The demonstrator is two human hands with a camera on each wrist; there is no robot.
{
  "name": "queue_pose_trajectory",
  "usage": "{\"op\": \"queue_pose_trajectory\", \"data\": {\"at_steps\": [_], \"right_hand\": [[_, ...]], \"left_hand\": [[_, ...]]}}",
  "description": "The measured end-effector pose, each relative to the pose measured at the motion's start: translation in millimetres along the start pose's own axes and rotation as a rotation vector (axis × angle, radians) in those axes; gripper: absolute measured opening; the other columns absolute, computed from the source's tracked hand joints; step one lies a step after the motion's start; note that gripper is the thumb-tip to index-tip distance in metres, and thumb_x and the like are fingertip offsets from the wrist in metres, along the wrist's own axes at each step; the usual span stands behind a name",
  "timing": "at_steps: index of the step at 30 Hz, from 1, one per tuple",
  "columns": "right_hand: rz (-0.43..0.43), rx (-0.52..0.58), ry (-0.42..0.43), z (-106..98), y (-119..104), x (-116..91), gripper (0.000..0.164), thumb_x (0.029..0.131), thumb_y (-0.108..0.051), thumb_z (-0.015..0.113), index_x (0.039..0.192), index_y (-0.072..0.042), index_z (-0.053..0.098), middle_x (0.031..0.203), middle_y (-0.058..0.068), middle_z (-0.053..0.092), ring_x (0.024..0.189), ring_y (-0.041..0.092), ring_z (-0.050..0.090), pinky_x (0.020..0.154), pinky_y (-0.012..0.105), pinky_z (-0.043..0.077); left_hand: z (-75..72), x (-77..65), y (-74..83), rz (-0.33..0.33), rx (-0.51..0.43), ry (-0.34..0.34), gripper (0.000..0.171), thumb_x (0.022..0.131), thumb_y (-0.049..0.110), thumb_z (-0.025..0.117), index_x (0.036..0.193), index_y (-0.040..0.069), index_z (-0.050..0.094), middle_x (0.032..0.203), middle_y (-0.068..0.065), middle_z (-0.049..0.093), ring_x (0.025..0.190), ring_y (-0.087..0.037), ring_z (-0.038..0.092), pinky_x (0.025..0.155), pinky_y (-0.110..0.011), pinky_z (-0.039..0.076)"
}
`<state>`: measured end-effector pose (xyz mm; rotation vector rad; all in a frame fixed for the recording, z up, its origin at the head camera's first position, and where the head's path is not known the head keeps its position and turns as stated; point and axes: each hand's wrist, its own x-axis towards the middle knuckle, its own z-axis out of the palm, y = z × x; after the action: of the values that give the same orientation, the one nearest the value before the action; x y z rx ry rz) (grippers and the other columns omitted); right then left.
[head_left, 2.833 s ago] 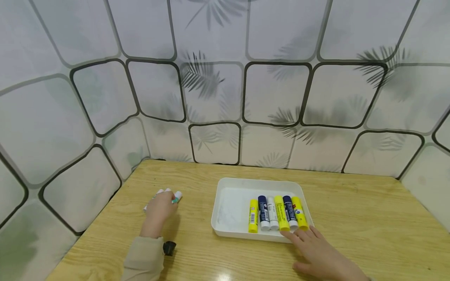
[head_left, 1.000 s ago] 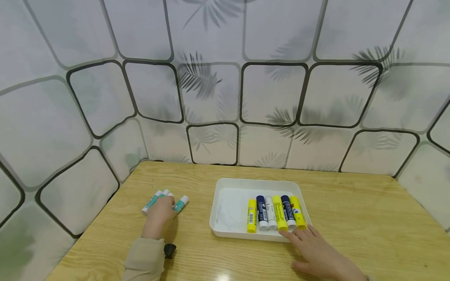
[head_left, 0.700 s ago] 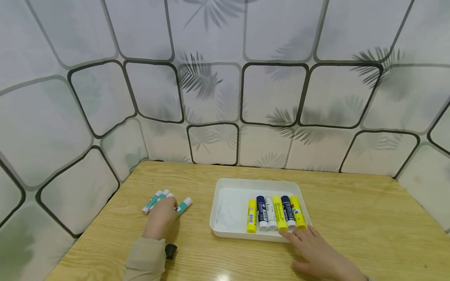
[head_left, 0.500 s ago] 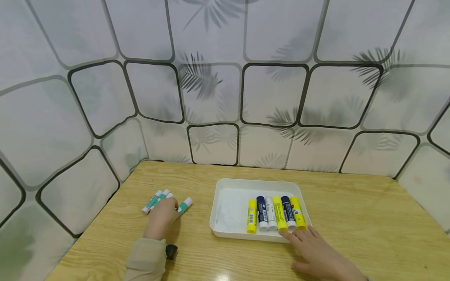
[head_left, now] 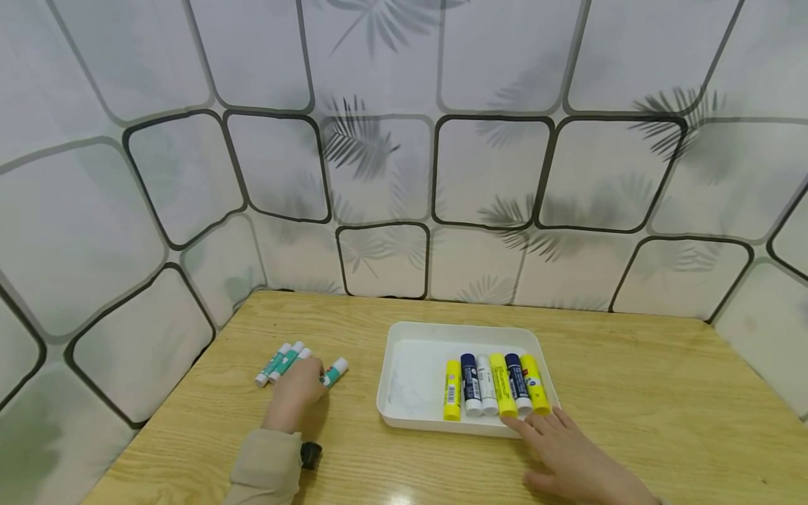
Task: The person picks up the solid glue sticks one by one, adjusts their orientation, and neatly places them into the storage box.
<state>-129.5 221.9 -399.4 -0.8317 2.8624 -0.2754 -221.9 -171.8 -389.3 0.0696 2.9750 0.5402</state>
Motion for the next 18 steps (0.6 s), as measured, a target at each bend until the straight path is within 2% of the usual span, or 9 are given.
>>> {"op": "queue_pose_trajectory", "data": {"at_steps": [11,18], "right_hand": [[-0.020,-0.012,0.022,0.5,-0.6,-2.0,0.066,0.077,-0.038,0.062,0.133,-0.012,0.038,0.118,0.005,0.048,0.112,0.026,0.042,0.097,0.057,0.016],[-0.018,-0.010,0.029,0.4,-0.9,-2.0,0.066,0.076,-0.036,0.063,0.133,-0.012,0.039,0.118,0.005,0.047,0.112,0.025,0.042,0.097,0.057,0.016]], "left_hand": [[0.1,-1.5,3.2,0.033,-0.037,-0.013,0.023,0.077,0.004,0.063,0.098,-0.005,0.058,0.087,-0.011,0.059,0.078,-0.024,0.055,0.067,-0.039,0.046],[0.7,-1.1,3.2,0.016,-0.053,-0.013,0.024,0.077,0.006,0.064,0.098,-0.003,0.058,0.087,-0.009,0.058,0.075,-0.021,0.054,0.066,-0.038,0.046]]}}
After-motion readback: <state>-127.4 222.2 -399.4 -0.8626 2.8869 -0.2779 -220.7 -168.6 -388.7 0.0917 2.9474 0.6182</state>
